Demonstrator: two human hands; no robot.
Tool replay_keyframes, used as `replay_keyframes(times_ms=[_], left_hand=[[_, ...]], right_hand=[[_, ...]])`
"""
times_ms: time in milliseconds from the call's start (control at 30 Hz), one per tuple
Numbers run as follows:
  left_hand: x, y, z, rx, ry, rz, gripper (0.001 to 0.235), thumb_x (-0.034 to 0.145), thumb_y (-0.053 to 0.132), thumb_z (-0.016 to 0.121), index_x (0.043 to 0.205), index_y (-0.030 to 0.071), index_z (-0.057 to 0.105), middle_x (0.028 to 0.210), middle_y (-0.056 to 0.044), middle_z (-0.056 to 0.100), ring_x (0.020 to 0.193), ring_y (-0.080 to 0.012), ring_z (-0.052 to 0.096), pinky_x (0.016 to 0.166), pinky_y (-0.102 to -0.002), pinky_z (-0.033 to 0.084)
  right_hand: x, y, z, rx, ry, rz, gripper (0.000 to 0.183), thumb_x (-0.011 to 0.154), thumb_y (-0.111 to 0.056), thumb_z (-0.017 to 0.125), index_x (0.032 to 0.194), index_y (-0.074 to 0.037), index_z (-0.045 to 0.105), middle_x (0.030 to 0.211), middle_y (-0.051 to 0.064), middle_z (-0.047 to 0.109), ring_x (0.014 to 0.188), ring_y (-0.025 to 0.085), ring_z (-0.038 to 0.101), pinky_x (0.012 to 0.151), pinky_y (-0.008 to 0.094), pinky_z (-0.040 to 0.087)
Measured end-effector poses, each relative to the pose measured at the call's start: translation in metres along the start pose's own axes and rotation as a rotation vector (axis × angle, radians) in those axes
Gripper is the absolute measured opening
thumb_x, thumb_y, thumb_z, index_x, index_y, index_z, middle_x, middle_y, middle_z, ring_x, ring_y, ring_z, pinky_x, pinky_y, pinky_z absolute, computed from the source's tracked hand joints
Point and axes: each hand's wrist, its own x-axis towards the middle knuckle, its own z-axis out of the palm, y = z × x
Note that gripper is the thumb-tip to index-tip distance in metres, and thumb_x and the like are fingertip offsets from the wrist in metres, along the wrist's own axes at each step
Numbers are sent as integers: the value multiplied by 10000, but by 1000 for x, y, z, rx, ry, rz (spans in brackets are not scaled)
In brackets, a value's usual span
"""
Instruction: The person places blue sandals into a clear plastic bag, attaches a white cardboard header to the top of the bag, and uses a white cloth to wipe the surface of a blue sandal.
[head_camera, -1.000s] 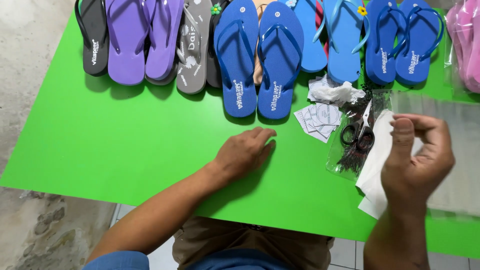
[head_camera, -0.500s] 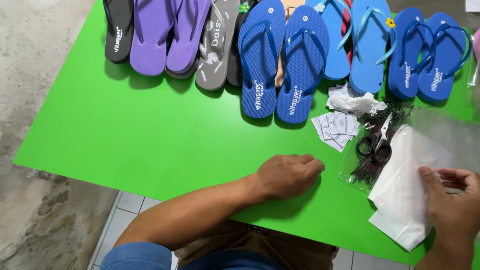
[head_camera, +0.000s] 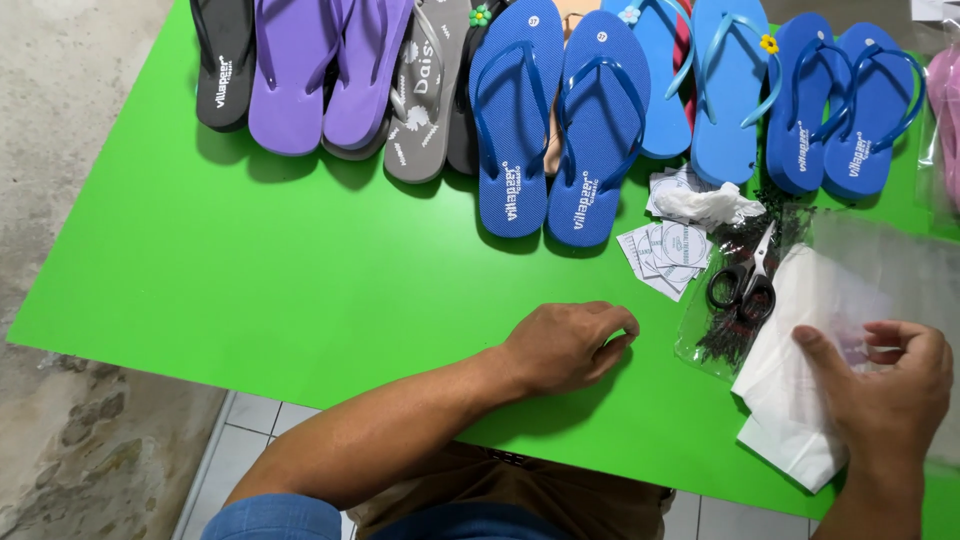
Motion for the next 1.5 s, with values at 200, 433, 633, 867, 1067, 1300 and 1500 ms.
replay_keyframes(times_ms=[200,433,633,867,1067,1300,1500], left_hand=[[-1,-1,-2,-20,1,0,174,994,176,583,1122,70,636,1030,-140,754,756,-295,722,558,-446,583],[-1,0,-4,-22,11,5,176,996,181,595,1134,80,635,1049,-141,754,761,-309,724,546,-453,574],[3,34,-31,-567,-31,-81,159,1000,207,664,1107,95,699,735,-21,650,600,-110,554,562,-276,460],[10,20,-29,-1079,-228,-474,1001,829,755,314,1530,43,374,1273,-339,613,1048,-392,703,831,-457,652],[5,21,-38,-1100,-230,-411,1098,769,828,286,1525,37,374,1221,-309,644,1045,-406,716,821,-499,657],[4,7,-59,-1135,-482,-395,1024,820,729,431,1548,32,253,1362,-290,548,1149,-419,661,829,-528,649],[-8,16,-73,-864,-298,-556,292,901,243,720,1069,7,757,1001,-160,808,849,-208,791,757,-300,672]], right_hand=[[3,48,21,145,133,-137,169,1192,5,912,1152,90,771,1030,186,734,841,234,643,689,338,527],[3,67,21,199,284,-13,223,1395,-83,744,1203,-2,667,1101,138,754,965,218,718,740,340,561],[-45,-10,-15,198,347,-243,336,1461,46,741,1147,127,653,1087,246,711,979,311,661,953,439,536],[-52,-61,-44,130,78,-257,298,1150,-231,696,1220,59,700,1198,186,698,996,290,633,935,439,469],[-25,-43,-46,-152,-185,156,888,796,-579,814,1381,36,550,1255,242,596,1102,401,578,905,559,456],[-25,-38,-56,-70,-278,280,514,891,-466,824,1159,-39,724,1037,139,754,877,335,652,649,470,473],[-33,-15,-74,77,-219,217,358,1164,-406,676,1094,-83,812,952,132,756,760,254,593,555,394,392]])
